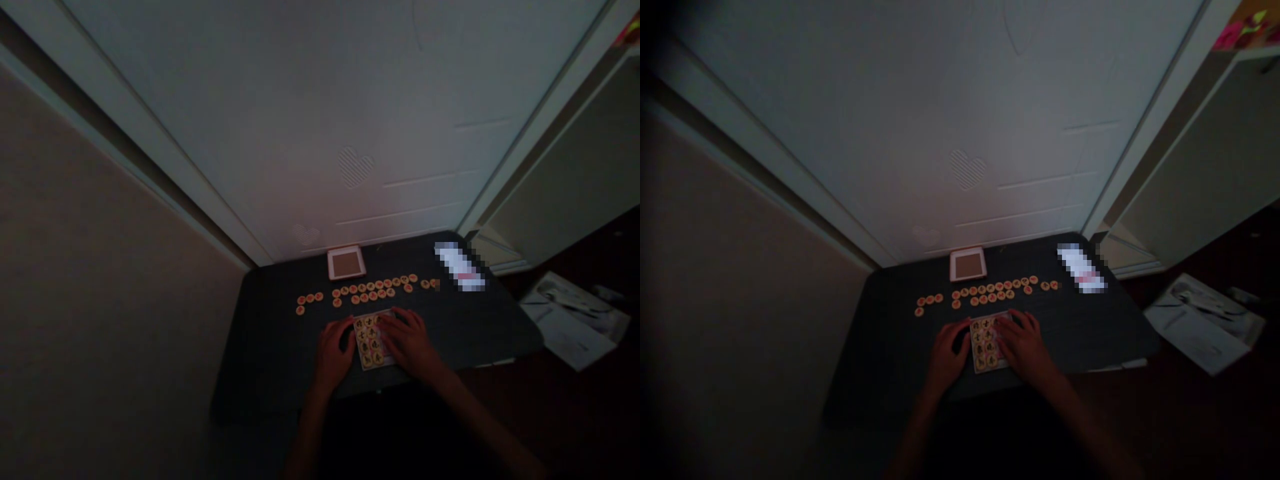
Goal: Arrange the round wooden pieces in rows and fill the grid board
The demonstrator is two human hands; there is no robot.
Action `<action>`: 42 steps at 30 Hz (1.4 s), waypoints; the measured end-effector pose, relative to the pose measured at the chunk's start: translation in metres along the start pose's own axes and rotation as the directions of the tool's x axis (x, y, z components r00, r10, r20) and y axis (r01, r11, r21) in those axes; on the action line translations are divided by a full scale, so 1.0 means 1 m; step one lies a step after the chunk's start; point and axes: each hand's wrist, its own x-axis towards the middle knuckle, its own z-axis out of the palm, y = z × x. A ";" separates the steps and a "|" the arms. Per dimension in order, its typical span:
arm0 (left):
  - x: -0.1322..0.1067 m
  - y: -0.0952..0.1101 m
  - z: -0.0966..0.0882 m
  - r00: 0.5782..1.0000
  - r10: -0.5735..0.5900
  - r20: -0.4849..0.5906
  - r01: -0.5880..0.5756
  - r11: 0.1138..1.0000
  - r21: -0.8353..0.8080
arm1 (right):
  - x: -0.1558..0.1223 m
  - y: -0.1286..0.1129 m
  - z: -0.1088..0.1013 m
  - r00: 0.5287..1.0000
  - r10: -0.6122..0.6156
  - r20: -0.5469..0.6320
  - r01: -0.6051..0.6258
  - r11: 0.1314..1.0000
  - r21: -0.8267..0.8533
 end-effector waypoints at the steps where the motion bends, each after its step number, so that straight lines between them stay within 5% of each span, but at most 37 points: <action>1: 0.000 -0.001 0.001 1.000 0.006 -0.003 -0.006 1.000 -0.001 | 0.000 0.000 -0.001 1.000 0.000 0.001 0.000 1.000 -0.002; 42: 0.001 -0.005 0.004 0.999 0.016 -0.035 -0.016 1.000 -0.010 | -0.009 -0.001 0.000 1.000 0.008 -0.027 -0.007 1.000 0.015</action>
